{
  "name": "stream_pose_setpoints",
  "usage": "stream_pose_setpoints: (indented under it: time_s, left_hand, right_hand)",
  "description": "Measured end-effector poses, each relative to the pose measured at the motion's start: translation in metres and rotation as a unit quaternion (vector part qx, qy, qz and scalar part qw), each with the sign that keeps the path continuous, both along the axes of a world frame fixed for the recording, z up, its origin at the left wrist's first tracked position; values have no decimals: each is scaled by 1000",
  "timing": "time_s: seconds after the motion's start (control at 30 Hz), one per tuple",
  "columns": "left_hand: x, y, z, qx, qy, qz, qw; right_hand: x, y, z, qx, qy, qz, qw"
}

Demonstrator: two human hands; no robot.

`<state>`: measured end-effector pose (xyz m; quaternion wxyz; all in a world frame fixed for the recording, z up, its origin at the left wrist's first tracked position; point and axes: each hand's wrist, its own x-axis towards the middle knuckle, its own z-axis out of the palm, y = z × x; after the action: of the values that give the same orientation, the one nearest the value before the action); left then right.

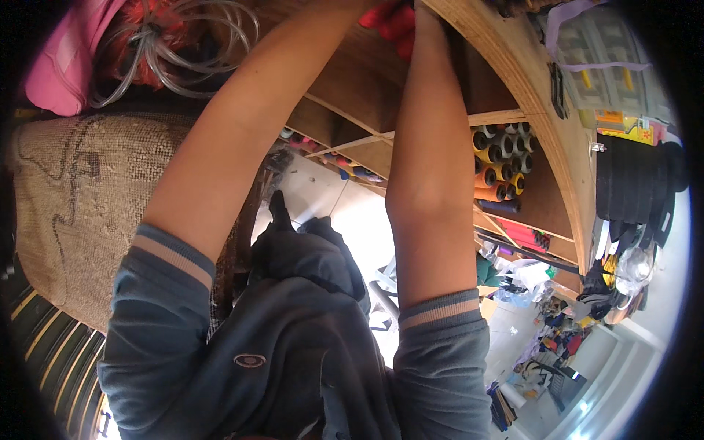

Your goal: The person retrieves several red, orange, and light-purple spools of thread from boxes on the floor and places them onto shelves alongside other spools.

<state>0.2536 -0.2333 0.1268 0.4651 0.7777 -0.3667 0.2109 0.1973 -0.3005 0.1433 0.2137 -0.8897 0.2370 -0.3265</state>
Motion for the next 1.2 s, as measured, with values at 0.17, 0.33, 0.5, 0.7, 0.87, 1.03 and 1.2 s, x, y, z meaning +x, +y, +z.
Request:
stream_pose_setpoints:
  time_s: [0.17, 0.33, 0.5, 0.7, 0.87, 1.03, 1.2]
  left_hand:
    - [-2, -2, 2, -1, -1, -3, 1000]
    - [0, 0, 1, 2, 0, -2, 1000]
    - [2, 1, 1, 4, 2, -2, 1000]
    - [-2, 4, 0, 9, 1, -3, 1000]
    - [1, 6, 3, 14, 0, -1, 1000]
    - [2, 3, 2, 17, -1, -4, 1000]
    - [4, 5, 1, 18, 0, -6, 1000]
  right_hand:
    - [6, -18, 0, -38, 33, -45, 998]
    - [18, -29, -1, -69, 64, -81, 992]
    - [17, -34, -7, -88, 83, -109, 987]
    - [20, -41, -11, -108, 105, -141, 978]
    - [23, -45, -10, -120, 118, -161, 973]
    - [25, -49, -12, -127, 134, -184, 965]
    - [27, -56, -18, -139, 147, -204, 958]
